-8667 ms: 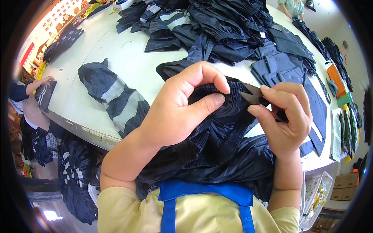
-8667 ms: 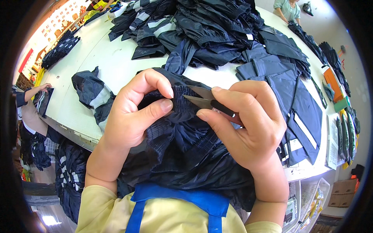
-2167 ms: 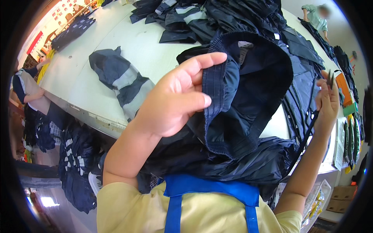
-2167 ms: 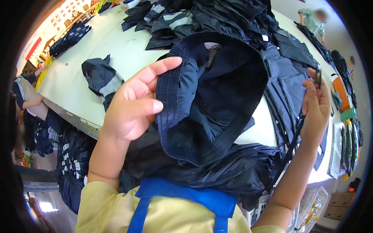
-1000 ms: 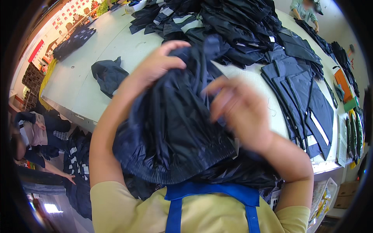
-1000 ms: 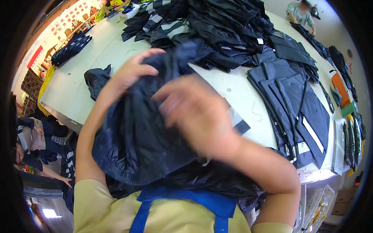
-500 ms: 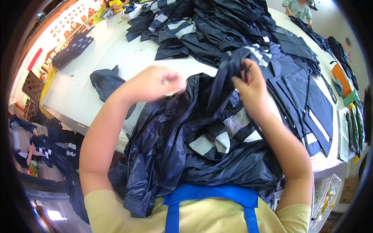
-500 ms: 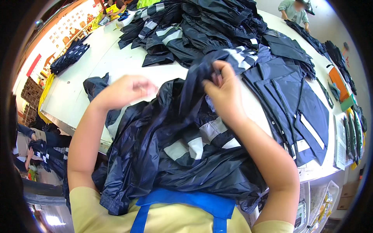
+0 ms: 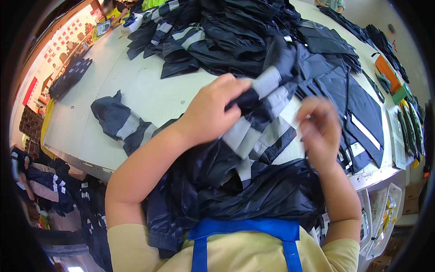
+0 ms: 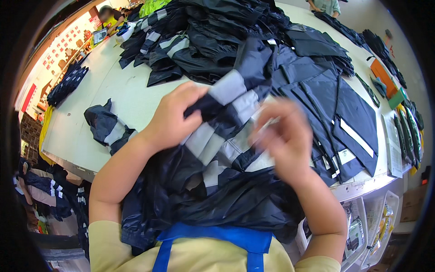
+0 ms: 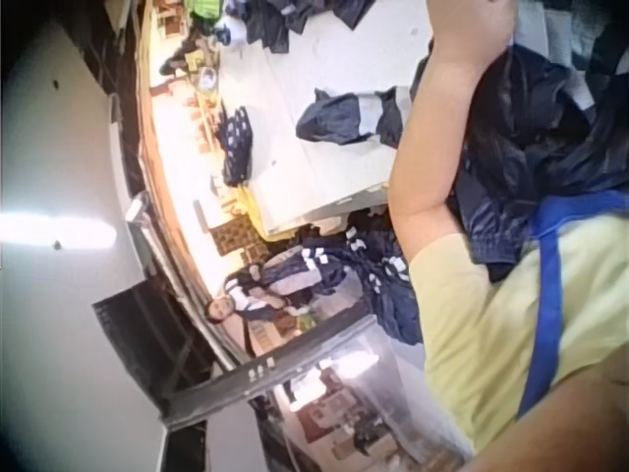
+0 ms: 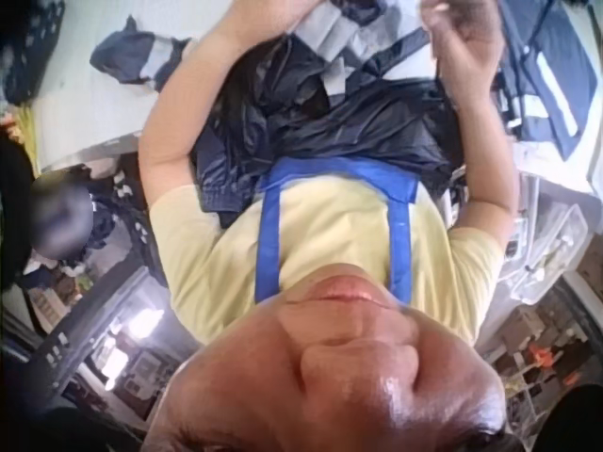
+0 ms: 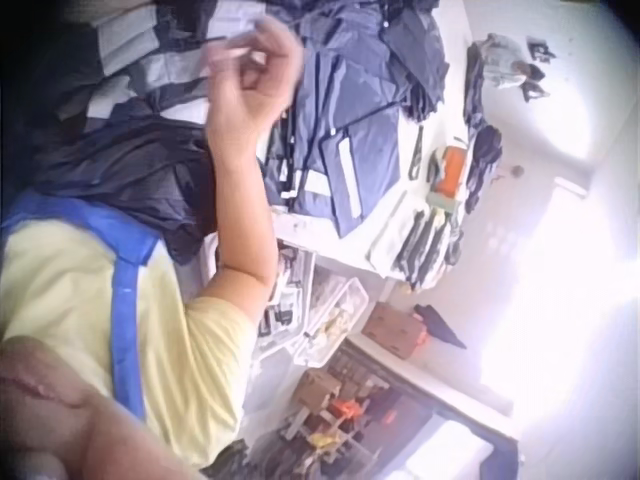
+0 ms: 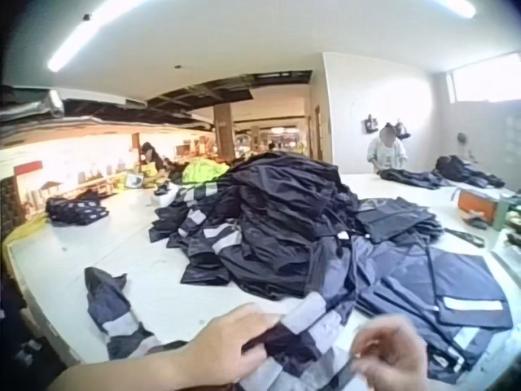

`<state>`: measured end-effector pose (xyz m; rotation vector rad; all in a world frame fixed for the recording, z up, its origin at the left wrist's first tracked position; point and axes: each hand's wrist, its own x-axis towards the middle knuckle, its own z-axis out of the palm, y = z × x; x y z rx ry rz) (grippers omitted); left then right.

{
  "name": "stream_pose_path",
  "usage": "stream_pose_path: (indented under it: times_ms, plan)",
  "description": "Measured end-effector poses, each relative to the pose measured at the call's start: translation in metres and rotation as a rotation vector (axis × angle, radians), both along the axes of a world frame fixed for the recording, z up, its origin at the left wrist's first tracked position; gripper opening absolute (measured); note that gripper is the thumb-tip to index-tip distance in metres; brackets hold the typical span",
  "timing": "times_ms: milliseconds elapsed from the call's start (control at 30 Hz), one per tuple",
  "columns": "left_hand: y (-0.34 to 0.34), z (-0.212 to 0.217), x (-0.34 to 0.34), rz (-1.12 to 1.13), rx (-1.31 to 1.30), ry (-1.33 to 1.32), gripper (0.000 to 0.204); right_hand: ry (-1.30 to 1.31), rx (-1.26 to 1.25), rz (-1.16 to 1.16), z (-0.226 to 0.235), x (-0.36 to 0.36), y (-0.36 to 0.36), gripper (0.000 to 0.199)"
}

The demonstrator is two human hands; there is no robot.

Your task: The person uses a small blade to trim loose threads and excess fabric from the cuffs, waistbands, and seams of dark work pants. The person handles multiple garments one at a time, turning them to access different areas, and places the finished items on a pile on the table.

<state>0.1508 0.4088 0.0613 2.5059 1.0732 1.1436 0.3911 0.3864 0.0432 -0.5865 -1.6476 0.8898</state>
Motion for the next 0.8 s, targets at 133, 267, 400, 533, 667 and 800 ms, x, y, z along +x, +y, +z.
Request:
stream_pose_path:
  times_ms: [133,267,400,533,667,800]
  plan:
    - [-0.030,-0.005,0.003,-0.209,0.245,0.348,0.039,0.537,-0.641,-0.209,-0.008,0.036,0.035,0.044]
    - [-0.044,-0.009,0.011,-0.330,0.060,0.606,0.031,0.303,-0.511,-0.177,-0.028,0.043,0.059,0.019]
    - [-0.030,0.012,0.013,-0.195,0.045,0.390,0.031,-0.078,-0.076,-0.382,-0.017,0.019,0.042,0.014]
    - [-0.029,0.037,0.023,-0.106,-0.350,-0.392,0.047,-0.019,-0.120,-0.430,-0.010,0.009,0.037,0.017]
    - [-0.034,0.044,0.029,-0.290,-0.775,-0.677,0.030,-0.037,0.018,-0.605,-0.004,0.014,0.035,0.015]
    - [-0.034,0.033,0.022,-0.262,-0.964,-0.610,0.031,0.019,-0.038,-0.556,0.004,0.027,0.039,0.022]
